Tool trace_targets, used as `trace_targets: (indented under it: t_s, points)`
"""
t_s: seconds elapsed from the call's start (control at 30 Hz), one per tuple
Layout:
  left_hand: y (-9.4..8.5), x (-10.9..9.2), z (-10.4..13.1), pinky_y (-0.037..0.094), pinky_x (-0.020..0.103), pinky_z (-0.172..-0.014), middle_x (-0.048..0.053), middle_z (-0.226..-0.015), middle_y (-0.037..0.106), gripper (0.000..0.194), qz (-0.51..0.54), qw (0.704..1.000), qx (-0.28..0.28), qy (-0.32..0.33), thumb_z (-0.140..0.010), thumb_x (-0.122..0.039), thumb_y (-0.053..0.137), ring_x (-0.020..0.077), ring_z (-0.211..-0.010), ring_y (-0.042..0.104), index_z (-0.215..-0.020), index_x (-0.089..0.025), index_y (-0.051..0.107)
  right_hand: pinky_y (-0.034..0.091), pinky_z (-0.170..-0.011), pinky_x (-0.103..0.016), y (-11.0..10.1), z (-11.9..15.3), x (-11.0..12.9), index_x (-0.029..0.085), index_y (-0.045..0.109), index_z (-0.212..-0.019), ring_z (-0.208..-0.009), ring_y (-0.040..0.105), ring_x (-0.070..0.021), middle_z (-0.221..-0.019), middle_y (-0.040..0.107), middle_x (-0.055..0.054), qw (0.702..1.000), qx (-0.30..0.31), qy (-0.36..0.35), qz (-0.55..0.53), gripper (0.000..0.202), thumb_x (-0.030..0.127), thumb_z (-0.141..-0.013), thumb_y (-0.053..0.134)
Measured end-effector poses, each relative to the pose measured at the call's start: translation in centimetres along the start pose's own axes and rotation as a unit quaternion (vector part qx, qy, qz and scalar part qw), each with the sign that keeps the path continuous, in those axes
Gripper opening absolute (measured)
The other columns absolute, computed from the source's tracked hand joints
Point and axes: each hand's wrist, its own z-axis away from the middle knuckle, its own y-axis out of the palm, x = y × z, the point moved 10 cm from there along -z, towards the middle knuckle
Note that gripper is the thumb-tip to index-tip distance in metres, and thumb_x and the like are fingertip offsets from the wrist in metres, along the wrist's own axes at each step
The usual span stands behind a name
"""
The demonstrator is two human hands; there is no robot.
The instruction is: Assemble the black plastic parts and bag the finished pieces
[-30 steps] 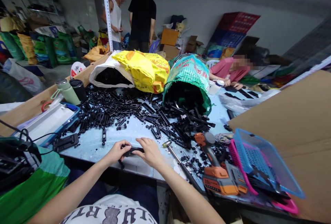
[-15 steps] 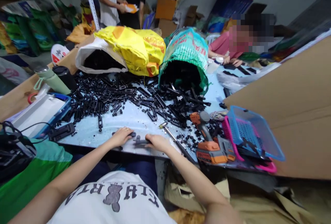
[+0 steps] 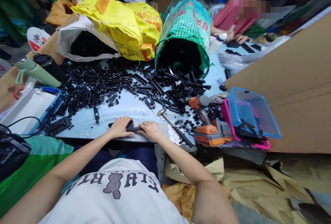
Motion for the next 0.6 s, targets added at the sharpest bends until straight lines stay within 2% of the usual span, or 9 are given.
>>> trace_targets:
  t_s: [0.07,0.13,0.3,0.37,0.43,0.53,0.6]
  points:
    - [-0.3,0.3,0.3,0.04,0.037,-0.084,0.009,-0.103,0.057,0.067,0.006,1.0,-0.017,-0.011,-0.067,-0.064,0.06,0.0261,-0.097,0.054,-0.114,-0.019,0.045,0.032,-0.065,-0.027,-0.8,0.1,0.6,0.021,0.057,-0.105,-0.087,0.054,-0.0192,-0.094,0.059,-0.008,1.0,-0.014,0.003,0.026,0.041,0.05,-0.093,0.03]
    - [-0.4,0.6,0.5,0.042,0.035,-0.08,0.009,-0.102,0.058,0.06,0.013,0.999,-0.03,-0.014,-0.07,-0.06,0.059,0.0251,-0.095,0.055,-0.112,-0.019,0.046,0.032,-0.066,-0.028,-1.5,0.2,1.2,0.021,0.056,-0.106,-0.088,0.052,-0.0204,-0.094,0.058,-0.009,0.999,-0.02,0.001,0.048,0.041,0.049,-0.094,0.028]
    - [-0.7,0.2,0.8,0.044,0.032,-0.074,0.008,-0.098,0.06,0.041,0.033,0.998,-0.056,0.027,-0.078,-0.049,0.055,0.0224,-0.091,0.059,-0.105,-0.018,0.049,0.033,-0.069,-0.029,-3.0,0.0,2.0,0.019,0.054,-0.106,-0.087,0.051,-0.0205,-0.094,0.057,-0.011,0.997,-0.022,-0.008,0.073,0.037,0.043,-0.095,0.029]
    - [-0.7,0.3,1.1,0.044,0.031,-0.073,0.008,-0.096,0.061,0.042,0.03,0.997,-0.061,0.023,-0.079,-0.051,0.054,0.0223,-0.089,0.059,-0.104,-0.018,0.051,0.033,-0.069,-0.029,-3.2,-0.1,1.8,0.019,0.055,-0.104,-0.086,0.051,-0.02,-0.092,0.058,-0.01,0.996,-0.031,-0.024,0.077,0.035,0.042,-0.095,0.03]
    - [-0.1,0.2,1.1,0.045,0.031,-0.073,0.008,-0.093,0.061,0.045,0.028,0.999,-0.042,0.022,-0.078,-0.056,0.051,0.0222,-0.087,0.06,-0.102,-0.018,0.052,0.034,-0.068,-0.028,-2.7,-0.2,1.4,0.019,0.056,-0.101,-0.084,0.052,-0.0191,-0.09,0.058,-0.008,0.996,-0.036,-0.051,0.066,0.036,0.043,-0.095,0.031]
    - [1.1,-0.4,-0.6,0.046,0.033,-0.076,0.008,-0.096,0.061,0.053,0.03,0.999,0.015,0.038,-0.076,-0.062,0.05,0.0234,-0.09,0.059,-0.106,-0.019,0.052,0.036,-0.068,-0.027,-1.4,-0.1,0.1,0.019,0.058,-0.1,-0.082,0.053,-0.017,-0.09,0.058,-0.007,0.995,-0.048,-0.085,0.009,0.038,0.046,-0.093,0.033]
    - [0.9,-0.1,-3.6,0.044,0.034,-0.083,0.01,-0.106,0.059,0.049,0.037,0.999,0.013,0.028,-0.082,-0.057,0.045,0.0238,-0.1,0.056,-0.115,-0.02,0.049,0.038,-0.07,-0.026,-0.6,0.3,-1.2,0.018,0.059,-0.101,-0.084,0.053,-0.0167,-0.093,0.058,-0.007,0.994,-0.073,-0.08,-0.033,0.039,0.048,-0.092,0.036]
